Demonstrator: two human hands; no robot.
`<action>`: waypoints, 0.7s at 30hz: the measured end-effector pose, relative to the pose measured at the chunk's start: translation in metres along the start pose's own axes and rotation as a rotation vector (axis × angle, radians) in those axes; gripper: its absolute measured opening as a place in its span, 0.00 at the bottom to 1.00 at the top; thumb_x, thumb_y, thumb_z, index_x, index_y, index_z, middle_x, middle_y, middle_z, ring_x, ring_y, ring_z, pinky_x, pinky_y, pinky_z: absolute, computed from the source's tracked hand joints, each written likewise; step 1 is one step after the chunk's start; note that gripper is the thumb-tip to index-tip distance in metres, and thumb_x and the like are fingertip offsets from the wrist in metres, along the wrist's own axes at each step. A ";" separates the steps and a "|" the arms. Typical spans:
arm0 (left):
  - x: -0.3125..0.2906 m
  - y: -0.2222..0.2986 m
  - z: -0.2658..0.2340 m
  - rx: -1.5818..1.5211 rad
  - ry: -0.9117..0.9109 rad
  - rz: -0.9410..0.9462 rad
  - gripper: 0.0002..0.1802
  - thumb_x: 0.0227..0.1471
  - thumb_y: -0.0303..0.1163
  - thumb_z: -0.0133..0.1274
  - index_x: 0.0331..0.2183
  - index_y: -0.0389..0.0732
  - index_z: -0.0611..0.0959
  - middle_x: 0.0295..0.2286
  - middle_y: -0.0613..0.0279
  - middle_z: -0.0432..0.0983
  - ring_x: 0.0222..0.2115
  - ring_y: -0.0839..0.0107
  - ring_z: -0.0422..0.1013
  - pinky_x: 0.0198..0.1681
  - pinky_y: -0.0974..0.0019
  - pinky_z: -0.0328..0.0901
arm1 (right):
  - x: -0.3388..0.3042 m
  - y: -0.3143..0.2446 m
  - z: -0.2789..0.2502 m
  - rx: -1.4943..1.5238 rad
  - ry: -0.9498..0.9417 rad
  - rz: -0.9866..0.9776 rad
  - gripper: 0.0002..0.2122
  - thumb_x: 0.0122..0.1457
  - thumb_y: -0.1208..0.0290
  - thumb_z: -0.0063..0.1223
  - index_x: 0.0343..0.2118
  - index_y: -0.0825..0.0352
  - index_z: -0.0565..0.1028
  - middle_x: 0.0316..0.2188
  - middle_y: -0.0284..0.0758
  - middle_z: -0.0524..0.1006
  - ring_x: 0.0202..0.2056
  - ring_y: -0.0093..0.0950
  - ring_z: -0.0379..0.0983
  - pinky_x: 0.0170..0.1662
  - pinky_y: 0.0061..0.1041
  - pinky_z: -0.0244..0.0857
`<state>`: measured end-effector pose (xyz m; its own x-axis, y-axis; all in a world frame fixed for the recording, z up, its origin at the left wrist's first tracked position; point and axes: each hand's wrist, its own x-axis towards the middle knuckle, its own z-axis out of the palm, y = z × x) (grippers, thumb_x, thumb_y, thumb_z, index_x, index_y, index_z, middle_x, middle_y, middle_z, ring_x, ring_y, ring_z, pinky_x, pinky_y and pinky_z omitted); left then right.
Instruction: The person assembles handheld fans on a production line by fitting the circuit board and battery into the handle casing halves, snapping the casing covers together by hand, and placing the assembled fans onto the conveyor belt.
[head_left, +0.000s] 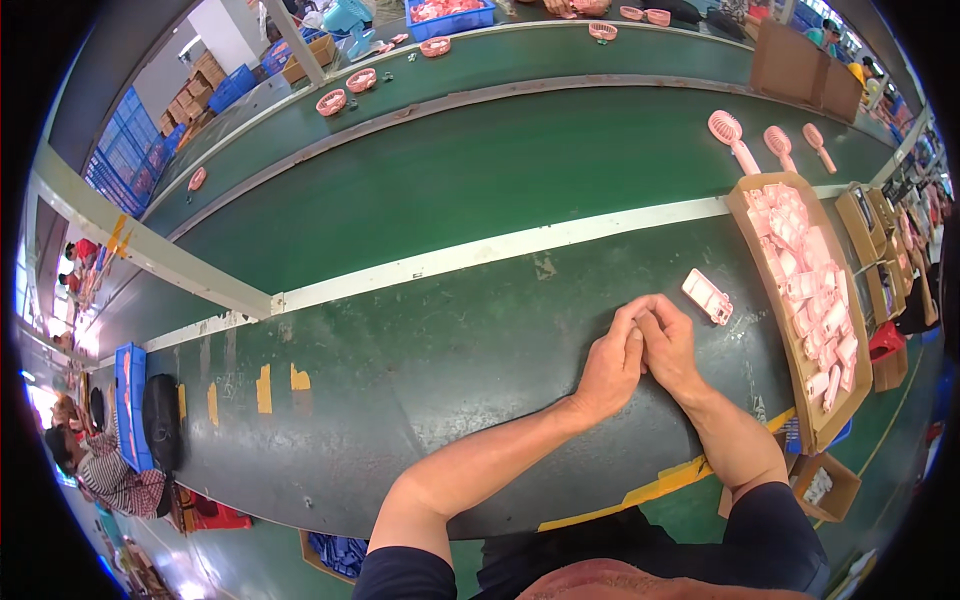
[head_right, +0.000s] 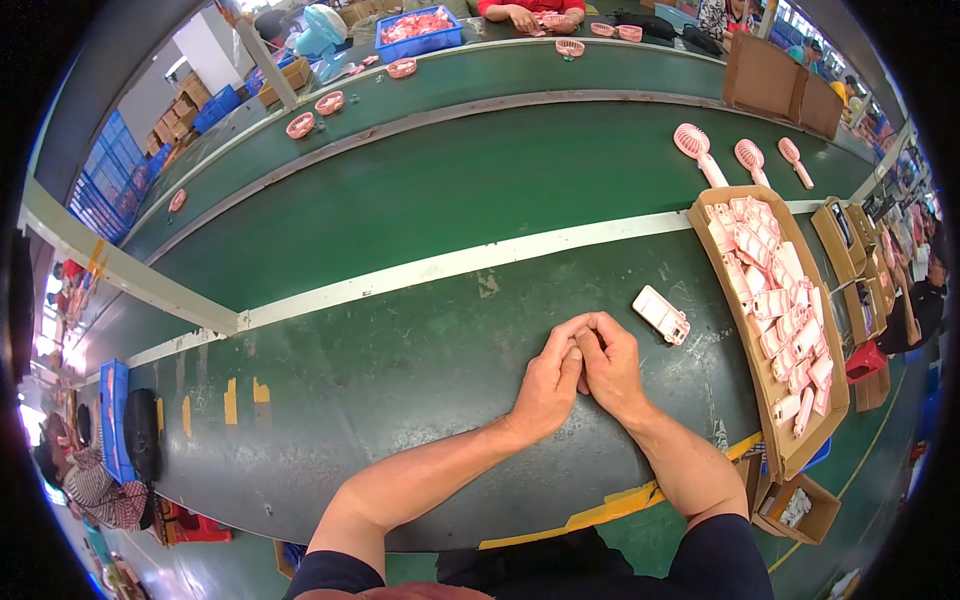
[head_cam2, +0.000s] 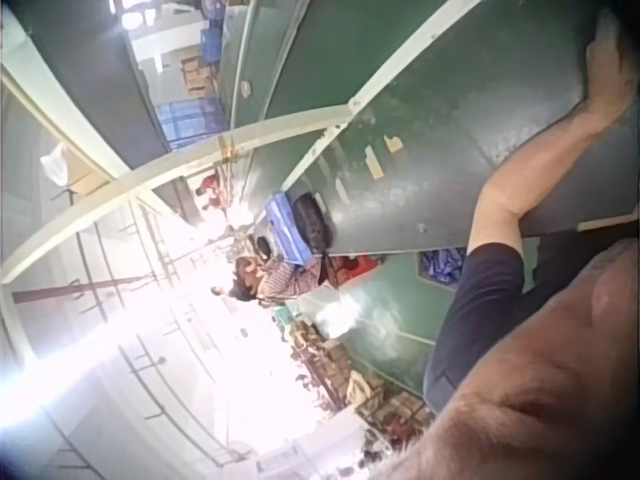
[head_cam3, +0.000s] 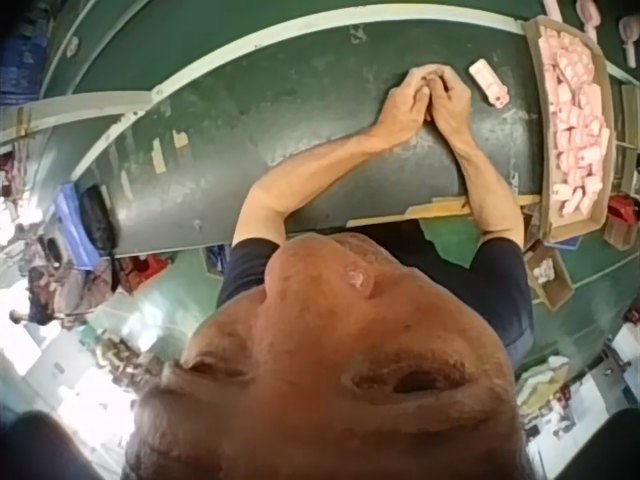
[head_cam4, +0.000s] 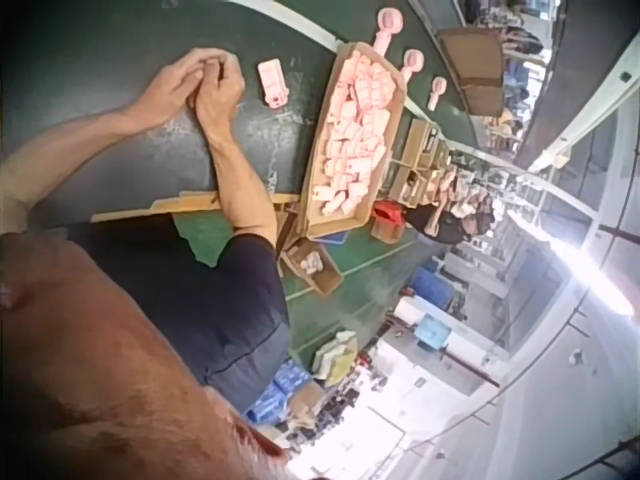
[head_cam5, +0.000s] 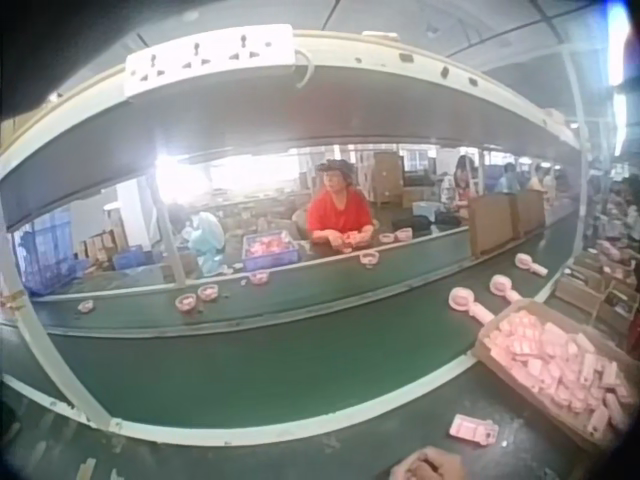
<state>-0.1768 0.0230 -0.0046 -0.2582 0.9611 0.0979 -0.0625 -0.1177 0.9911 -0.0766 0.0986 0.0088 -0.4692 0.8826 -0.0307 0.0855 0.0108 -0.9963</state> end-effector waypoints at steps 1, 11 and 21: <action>0.000 0.001 0.000 -0.009 -0.003 0.001 0.22 0.69 0.25 0.38 0.62 0.41 0.66 0.32 0.61 0.75 0.28 0.77 0.69 0.33 0.70 0.68 | 0.000 0.001 0.000 -0.007 0.003 -0.005 0.06 0.69 0.77 0.46 0.36 0.69 0.75 0.22 0.29 0.74 0.15 0.14 0.64 0.16 0.19 0.56; 0.000 -0.002 -0.001 -0.006 -0.010 0.010 0.22 0.69 0.25 0.38 0.62 0.42 0.66 0.31 0.61 0.74 0.27 0.75 0.70 0.32 0.68 0.68 | 0.001 0.005 0.001 0.009 0.006 0.005 0.06 0.69 0.76 0.46 0.37 0.69 0.75 0.21 0.28 0.74 0.15 0.14 0.64 0.16 0.18 0.56; 0.001 -0.002 0.000 -0.001 -0.009 -0.013 0.22 0.69 0.25 0.37 0.62 0.42 0.66 0.30 0.60 0.74 0.26 0.75 0.70 0.31 0.67 0.69 | 0.001 0.006 -0.001 -0.035 0.024 -0.023 0.06 0.68 0.77 0.46 0.37 0.69 0.76 0.22 0.26 0.74 0.18 0.13 0.64 0.18 0.17 0.57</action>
<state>-0.1769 0.0237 -0.0065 -0.2490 0.9647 0.0862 -0.0669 -0.1059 0.9921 -0.0758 0.1000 0.0032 -0.4499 0.8931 -0.0053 0.1054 0.0473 -0.9933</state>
